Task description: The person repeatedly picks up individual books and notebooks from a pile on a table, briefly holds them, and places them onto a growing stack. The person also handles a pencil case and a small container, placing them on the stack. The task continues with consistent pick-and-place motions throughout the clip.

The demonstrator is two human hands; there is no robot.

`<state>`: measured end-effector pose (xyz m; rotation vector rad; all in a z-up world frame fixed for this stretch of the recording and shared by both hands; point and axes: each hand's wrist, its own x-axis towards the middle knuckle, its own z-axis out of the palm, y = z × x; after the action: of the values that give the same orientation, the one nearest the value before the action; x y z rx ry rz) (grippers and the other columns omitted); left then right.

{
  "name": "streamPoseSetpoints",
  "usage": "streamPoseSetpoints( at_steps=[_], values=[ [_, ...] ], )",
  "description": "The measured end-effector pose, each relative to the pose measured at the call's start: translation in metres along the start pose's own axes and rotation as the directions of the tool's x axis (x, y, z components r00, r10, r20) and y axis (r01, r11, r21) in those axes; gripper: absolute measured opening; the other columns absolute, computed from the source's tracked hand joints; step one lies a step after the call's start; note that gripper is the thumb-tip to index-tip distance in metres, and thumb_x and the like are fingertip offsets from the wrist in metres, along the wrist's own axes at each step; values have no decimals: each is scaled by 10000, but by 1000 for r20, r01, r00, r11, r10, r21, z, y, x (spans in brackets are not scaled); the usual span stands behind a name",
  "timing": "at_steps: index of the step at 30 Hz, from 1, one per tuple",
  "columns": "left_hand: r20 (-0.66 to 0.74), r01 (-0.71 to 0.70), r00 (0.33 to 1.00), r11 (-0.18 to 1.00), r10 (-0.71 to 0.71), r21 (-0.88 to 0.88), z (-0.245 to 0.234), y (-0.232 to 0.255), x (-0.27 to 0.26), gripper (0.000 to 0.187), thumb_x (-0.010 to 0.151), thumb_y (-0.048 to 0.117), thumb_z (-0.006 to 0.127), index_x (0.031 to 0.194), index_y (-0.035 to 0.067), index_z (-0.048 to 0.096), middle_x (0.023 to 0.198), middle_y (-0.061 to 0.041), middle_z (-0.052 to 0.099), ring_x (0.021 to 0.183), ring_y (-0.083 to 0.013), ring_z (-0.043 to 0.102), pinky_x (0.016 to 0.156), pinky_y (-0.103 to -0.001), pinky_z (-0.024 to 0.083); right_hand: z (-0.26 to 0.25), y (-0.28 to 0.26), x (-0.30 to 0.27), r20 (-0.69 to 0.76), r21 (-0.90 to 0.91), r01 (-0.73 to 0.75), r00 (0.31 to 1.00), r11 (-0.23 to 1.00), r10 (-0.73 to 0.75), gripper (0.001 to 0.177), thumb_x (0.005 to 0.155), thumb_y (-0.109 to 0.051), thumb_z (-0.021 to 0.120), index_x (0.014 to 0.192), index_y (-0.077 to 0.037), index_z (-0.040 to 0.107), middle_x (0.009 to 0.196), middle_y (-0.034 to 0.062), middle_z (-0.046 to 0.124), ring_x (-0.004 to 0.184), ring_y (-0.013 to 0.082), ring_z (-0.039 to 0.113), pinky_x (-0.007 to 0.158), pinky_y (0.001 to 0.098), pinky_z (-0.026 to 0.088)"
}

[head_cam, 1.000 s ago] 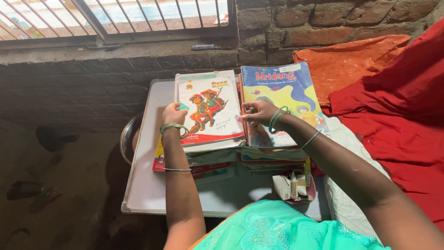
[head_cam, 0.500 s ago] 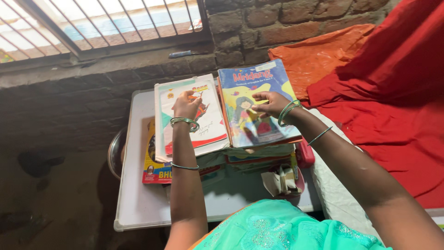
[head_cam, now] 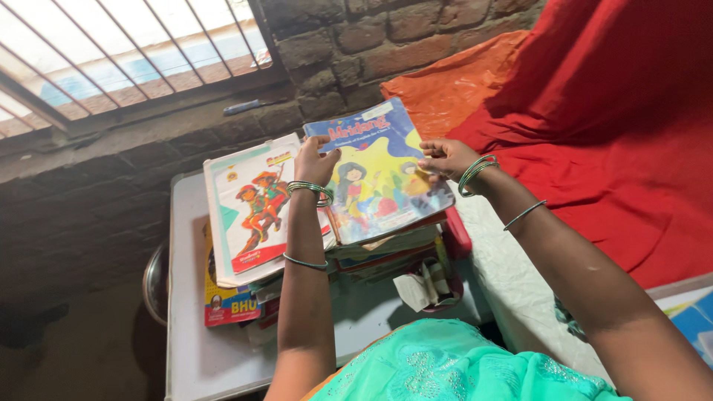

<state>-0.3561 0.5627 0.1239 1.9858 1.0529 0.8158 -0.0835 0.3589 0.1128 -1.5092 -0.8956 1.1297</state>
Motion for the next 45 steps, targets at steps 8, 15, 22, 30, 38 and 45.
streamPoseSetpoints(
  at_steps=[8,15,22,30,38,45],
  values=[
    [109,-63,992,998,65,-29,52,36,11,511,813,296,776,1239,36,665,1222,-136,714,973,-230,730,897,-368,557,-50,-5,-37,-166,-12,-52,985,999,49,665,866,-168,764,1457,-11,502,1370,103,594,1126,193,670,825,348,631],
    [210,-130,966,987,148,-96,103,64,18,518,812,293,767,1242,27,654,1222,-167,698,990,-250,735,849,-381,588,-93,-6,-71,-286,-7,-81,955,997,75,667,863,-189,757,1462,-38,507,1421,118,551,1229,211,611,895,410,620],
    [307,-192,928,977,211,-90,153,93,20,539,810,309,748,1261,35,641,1216,-179,712,994,-280,740,851,-391,581,-127,-2,-109,-414,11,-111,904,994,106,654,867,-185,762,1456,-45,517,1392,110,567,1216,209,615,902,423,626],
    [397,-237,876,961,274,-141,203,128,12,524,821,318,743,1249,30,650,1204,-184,725,997,-276,745,875,-385,578,-150,-8,-154,-509,69,-116,850,991,135,568,906,-172,743,1429,-53,558,1181,65,601,1039,174,622,880,413,618],
    [499,-284,795,938,345,-197,252,155,-1,517,839,294,727,1272,29,633,1220,-182,707,999,-273,738,894,-383,575,-171,-11,-198,-600,126,-98,785,987,154,568,912,-170,704,1434,-35,527,1188,27,652,1032,132,646,854,397,601],
    [516,-342,730,893,448,-292,295,179,-21,497,831,267,760,1250,21,657,1209,-178,727,1108,-272,716,946,-369,565,-195,1,-245,-669,152,-58,729,987,146,601,920,-189,704,1456,-8,501,1265,74,640,1094,161,646,829,359,602]
  ],
)
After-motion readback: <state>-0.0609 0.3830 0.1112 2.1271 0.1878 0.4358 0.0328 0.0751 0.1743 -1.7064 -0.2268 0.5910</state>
